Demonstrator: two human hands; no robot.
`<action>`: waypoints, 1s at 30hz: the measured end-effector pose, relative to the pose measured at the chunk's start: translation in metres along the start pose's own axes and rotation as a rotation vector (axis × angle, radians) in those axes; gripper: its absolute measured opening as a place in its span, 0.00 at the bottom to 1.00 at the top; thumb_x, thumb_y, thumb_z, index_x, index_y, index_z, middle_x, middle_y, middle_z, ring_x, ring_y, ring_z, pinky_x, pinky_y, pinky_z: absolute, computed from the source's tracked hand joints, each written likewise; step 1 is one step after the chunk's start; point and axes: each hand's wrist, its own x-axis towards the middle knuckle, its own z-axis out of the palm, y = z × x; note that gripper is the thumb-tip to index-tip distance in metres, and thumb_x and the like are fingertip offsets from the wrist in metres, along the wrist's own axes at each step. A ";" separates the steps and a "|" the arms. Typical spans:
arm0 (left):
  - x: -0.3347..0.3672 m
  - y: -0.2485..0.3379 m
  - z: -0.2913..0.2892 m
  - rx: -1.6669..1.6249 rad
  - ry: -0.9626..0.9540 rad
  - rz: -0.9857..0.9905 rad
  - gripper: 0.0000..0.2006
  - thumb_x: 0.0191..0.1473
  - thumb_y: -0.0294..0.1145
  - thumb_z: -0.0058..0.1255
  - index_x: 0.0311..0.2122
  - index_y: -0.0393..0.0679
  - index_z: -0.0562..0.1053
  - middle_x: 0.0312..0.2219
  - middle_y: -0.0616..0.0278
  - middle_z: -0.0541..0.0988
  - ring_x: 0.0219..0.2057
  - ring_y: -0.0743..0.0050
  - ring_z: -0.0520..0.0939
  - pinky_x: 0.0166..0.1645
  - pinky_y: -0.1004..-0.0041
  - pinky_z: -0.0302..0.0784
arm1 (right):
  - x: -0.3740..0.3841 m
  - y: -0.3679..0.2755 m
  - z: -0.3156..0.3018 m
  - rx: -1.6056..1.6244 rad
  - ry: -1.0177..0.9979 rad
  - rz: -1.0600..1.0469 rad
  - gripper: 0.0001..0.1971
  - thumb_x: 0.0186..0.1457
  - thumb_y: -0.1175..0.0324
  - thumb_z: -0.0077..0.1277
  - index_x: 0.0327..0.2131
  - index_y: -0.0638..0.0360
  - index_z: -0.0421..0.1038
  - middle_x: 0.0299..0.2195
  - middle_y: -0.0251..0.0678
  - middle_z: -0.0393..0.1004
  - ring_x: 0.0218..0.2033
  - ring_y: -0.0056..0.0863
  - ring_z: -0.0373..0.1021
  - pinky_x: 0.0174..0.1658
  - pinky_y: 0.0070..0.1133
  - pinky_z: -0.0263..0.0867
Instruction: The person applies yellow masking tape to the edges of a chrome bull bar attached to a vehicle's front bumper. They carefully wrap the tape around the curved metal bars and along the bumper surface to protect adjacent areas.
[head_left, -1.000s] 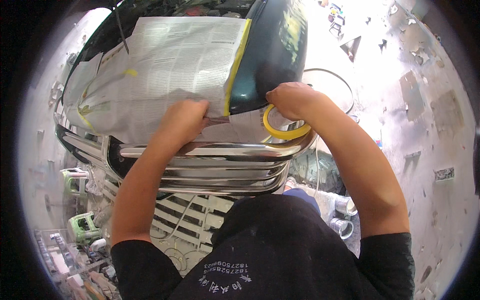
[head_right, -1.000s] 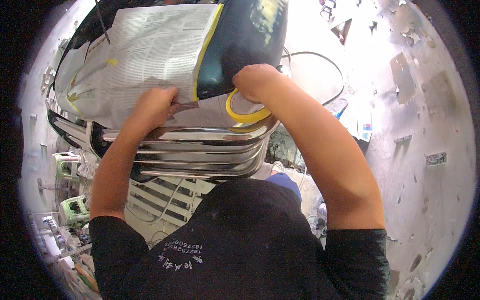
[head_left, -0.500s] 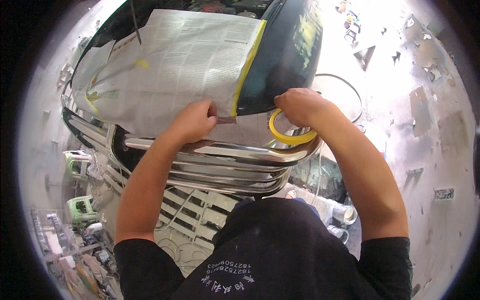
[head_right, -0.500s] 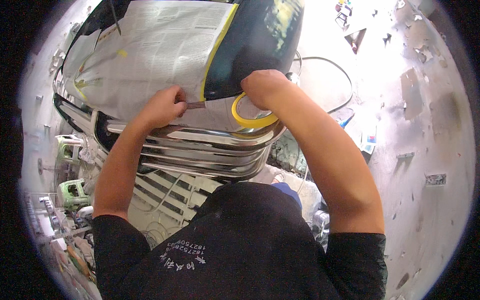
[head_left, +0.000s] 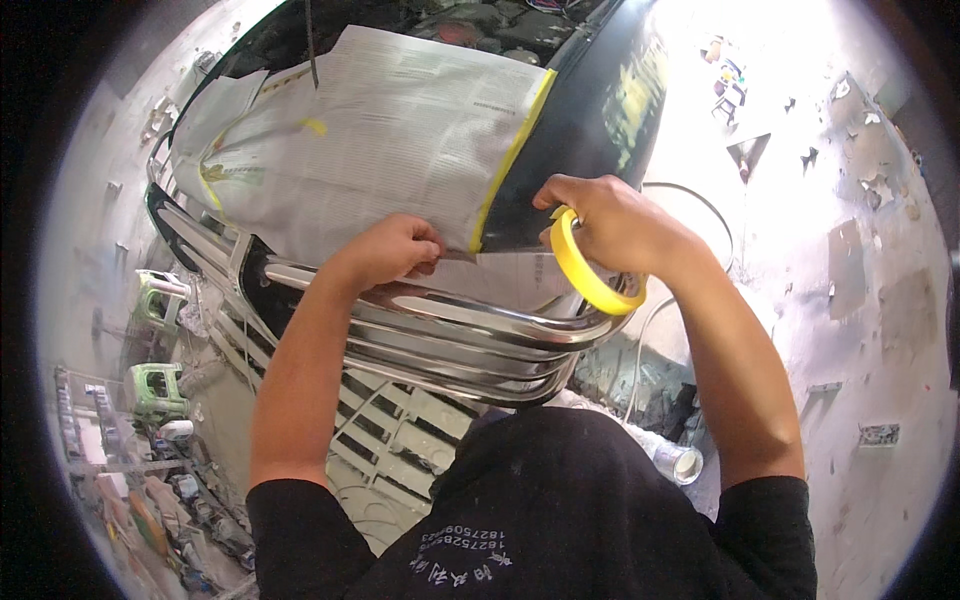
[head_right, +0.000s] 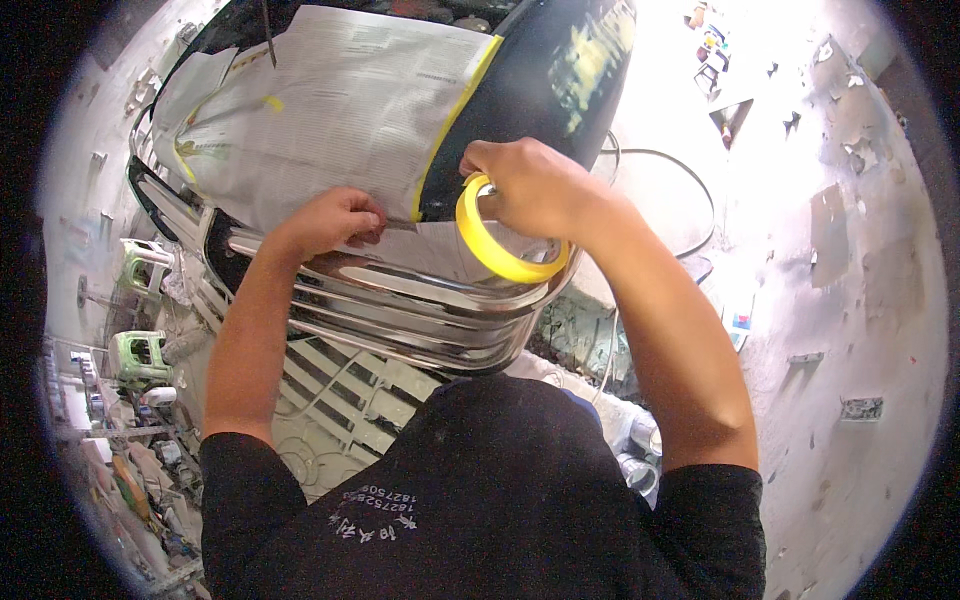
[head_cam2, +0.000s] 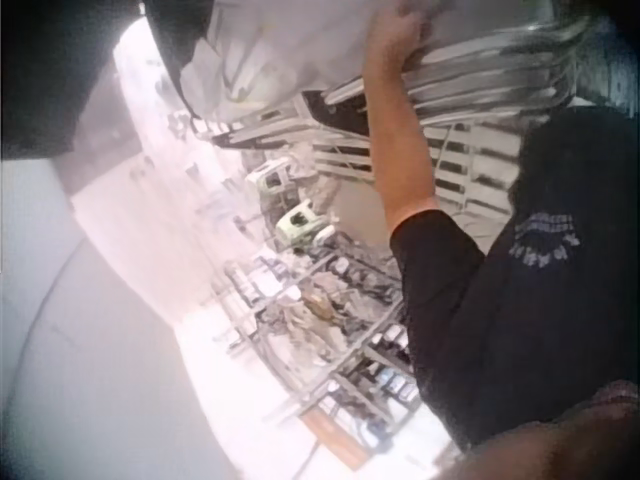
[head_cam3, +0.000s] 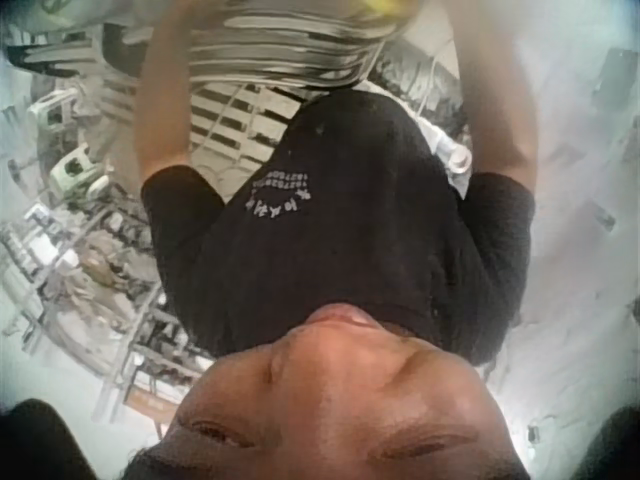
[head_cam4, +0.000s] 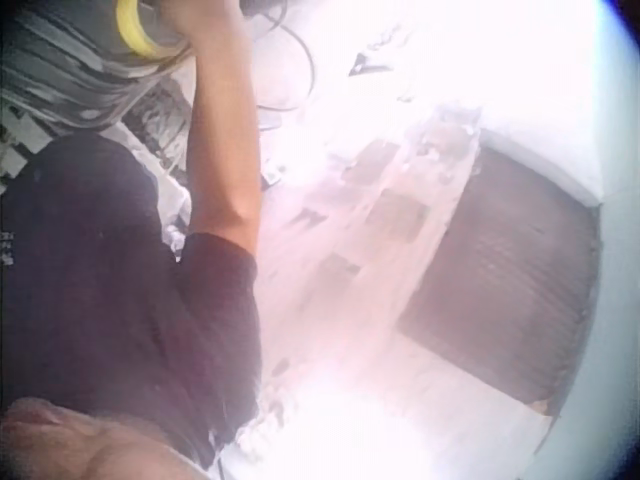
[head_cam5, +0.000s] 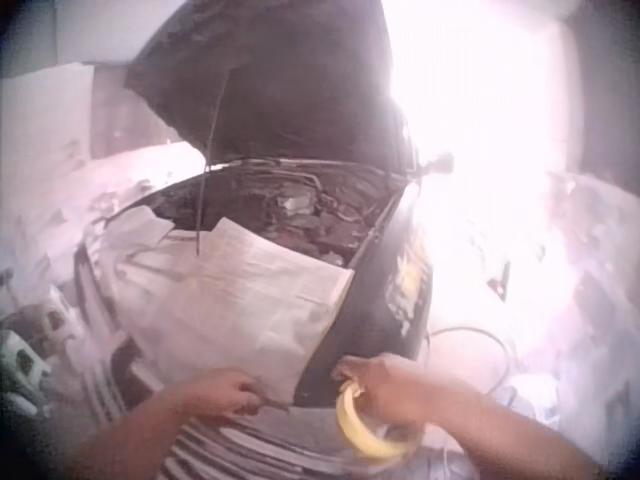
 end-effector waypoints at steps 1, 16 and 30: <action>-0.002 0.001 0.001 0.005 0.000 -0.012 0.11 0.57 0.30 0.47 0.40 0.34 0.74 0.32 0.60 0.79 0.33 0.73 0.79 0.39 0.73 0.76 | 0.000 -0.002 0.001 0.048 0.006 0.037 0.22 0.44 0.74 0.56 0.47 0.62 0.69 0.37 0.51 0.76 0.41 0.47 0.73 0.43 0.33 0.68; -0.009 0.006 -0.005 -0.137 -0.085 -0.023 0.14 0.59 0.34 0.50 0.45 0.35 0.72 0.34 0.59 0.78 0.35 0.72 0.78 0.43 0.72 0.76 | 0.001 -0.043 0.022 0.655 -0.069 0.108 0.35 0.51 0.73 0.58 0.61 0.60 0.52 0.35 0.44 0.75 0.36 0.30 0.73 0.39 0.27 0.69; -0.001 -0.007 -0.017 -0.340 -0.235 -0.076 0.13 0.54 0.29 0.49 0.45 0.37 0.71 0.38 0.60 0.76 0.39 0.73 0.77 0.47 0.72 0.75 | 0.044 -0.074 0.077 0.130 -0.021 0.139 0.30 0.47 0.68 0.55 0.55 0.60 0.58 0.29 0.56 0.75 0.35 0.55 0.73 0.39 0.37 0.68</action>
